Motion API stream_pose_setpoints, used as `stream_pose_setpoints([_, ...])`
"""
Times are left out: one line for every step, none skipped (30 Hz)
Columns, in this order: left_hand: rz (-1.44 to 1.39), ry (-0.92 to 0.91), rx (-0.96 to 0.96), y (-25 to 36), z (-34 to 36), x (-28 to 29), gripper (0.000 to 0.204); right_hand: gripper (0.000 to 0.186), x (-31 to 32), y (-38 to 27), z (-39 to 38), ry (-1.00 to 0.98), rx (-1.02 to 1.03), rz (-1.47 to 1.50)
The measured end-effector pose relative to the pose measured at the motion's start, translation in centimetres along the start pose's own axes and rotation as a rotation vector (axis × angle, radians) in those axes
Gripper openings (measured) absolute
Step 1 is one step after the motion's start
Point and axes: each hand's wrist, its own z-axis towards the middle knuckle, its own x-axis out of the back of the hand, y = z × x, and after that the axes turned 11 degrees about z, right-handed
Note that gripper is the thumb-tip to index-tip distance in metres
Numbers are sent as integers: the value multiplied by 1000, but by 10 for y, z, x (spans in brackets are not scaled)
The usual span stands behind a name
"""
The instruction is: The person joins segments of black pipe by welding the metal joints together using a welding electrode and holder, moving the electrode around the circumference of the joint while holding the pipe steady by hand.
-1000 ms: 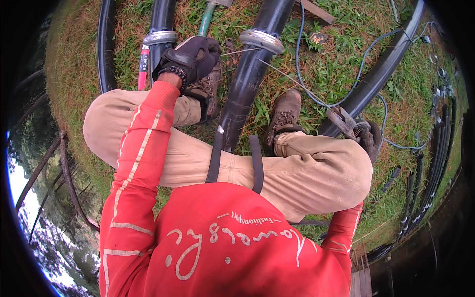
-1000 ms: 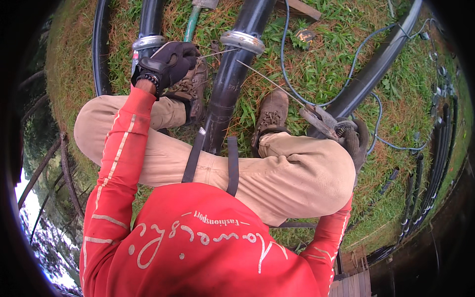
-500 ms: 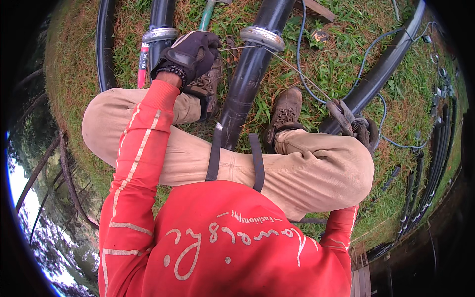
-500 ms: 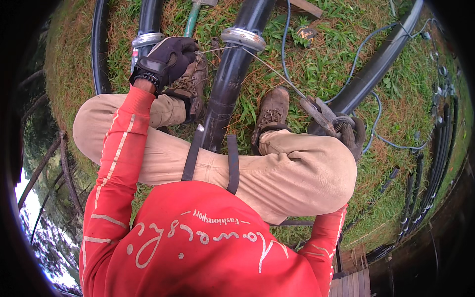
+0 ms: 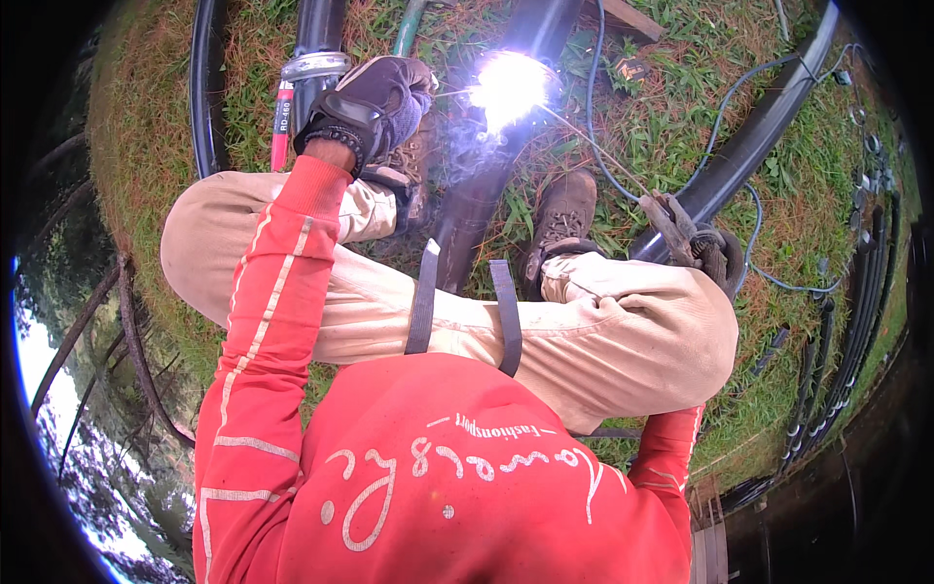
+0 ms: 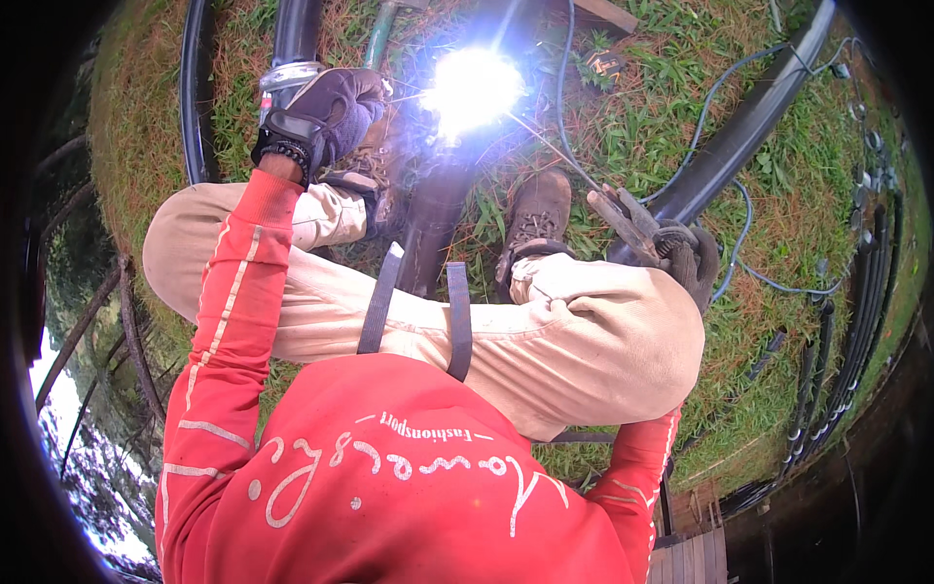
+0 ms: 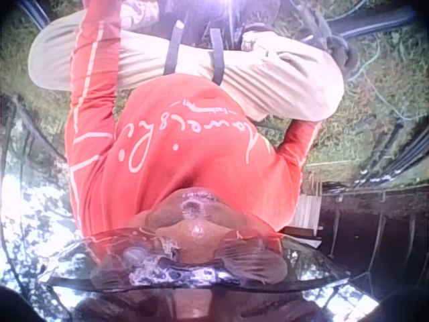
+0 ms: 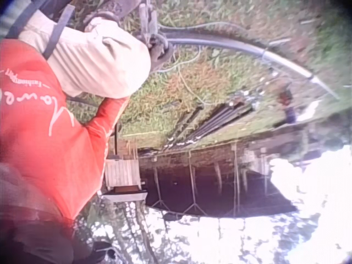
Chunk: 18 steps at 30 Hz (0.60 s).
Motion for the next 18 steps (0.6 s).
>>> stream_pose_setpoints([-29,-3,3,-7,3,-7,22,43,-8,3,-2,53,46,36])
stream_pose_setpoints([-26,-2,8,-23,5,-21,22,44,-13,4,-2,104,94,71])
stream_pose_setpoints([-480,-120,82,-46,5,-36,21,46,-19,3,-1,156,145,114])
stream_pose_setpoints([-938,-236,153,-58,4,-45,20,46,-14,-1,3,154,147,122])
stream_pose_setpoints([-943,-240,150,-49,4,-37,20,42,4,-7,8,-6,-18,157])
stream_pose_setpoints([-608,-132,1,-40,2,-29,22,41,15,-11,10,-165,-184,192])
stream_pose_setpoints([-277,-20,-153,-22,3,-16,23,41,19,-14,7,-160,-189,179])
stream_pose_setpoints([-238,-123,-3,-7,1,-3,26,41,14,-20,5,-73,-104,57])
stream_pose_setpoints([-126,-77,55,1,-3,3,27,41,10,-24,3,12,-17,-64])
stream_pose_setpoints([-120,-66,54,0,-4,2,27,41,9,-23,3,11,-17,-63])
stream_pose_setpoints([-114,-54,52,-1,-4,1,27,41,8,-20,4,0,-20,-45])
stream_pose_setpoints([-115,-55,52,-1,-4,-1,27,42,8,-16,3,-11,-24,-27])
stream_pose_setpoints([-120,-57,44,-1,-3,-2,28,42,8,-11,2,-12,-25,-28])
stream_pose_setpoints([-122,-58,38,-2,-3,-2,28,43,7,-6,1,-31,-29,-5])
stream_pose_setpoints([-120,-59,40,-3,-4,-3,28,44,6,-1,0,-50,-33,18])
stream_pose_setpoints([-101,-39,44,-3,-3,-5,28,44,6,0,1,-51,-34,17])
stream_pose_setpoints([-82,-18,49,-4,-3,-7,28,44,5,1,1,-48,-26,27])
stream_pose_setpoints([-83,-19,49,-5,-3,-10,28,43,5,2,1,-46,-17,38])
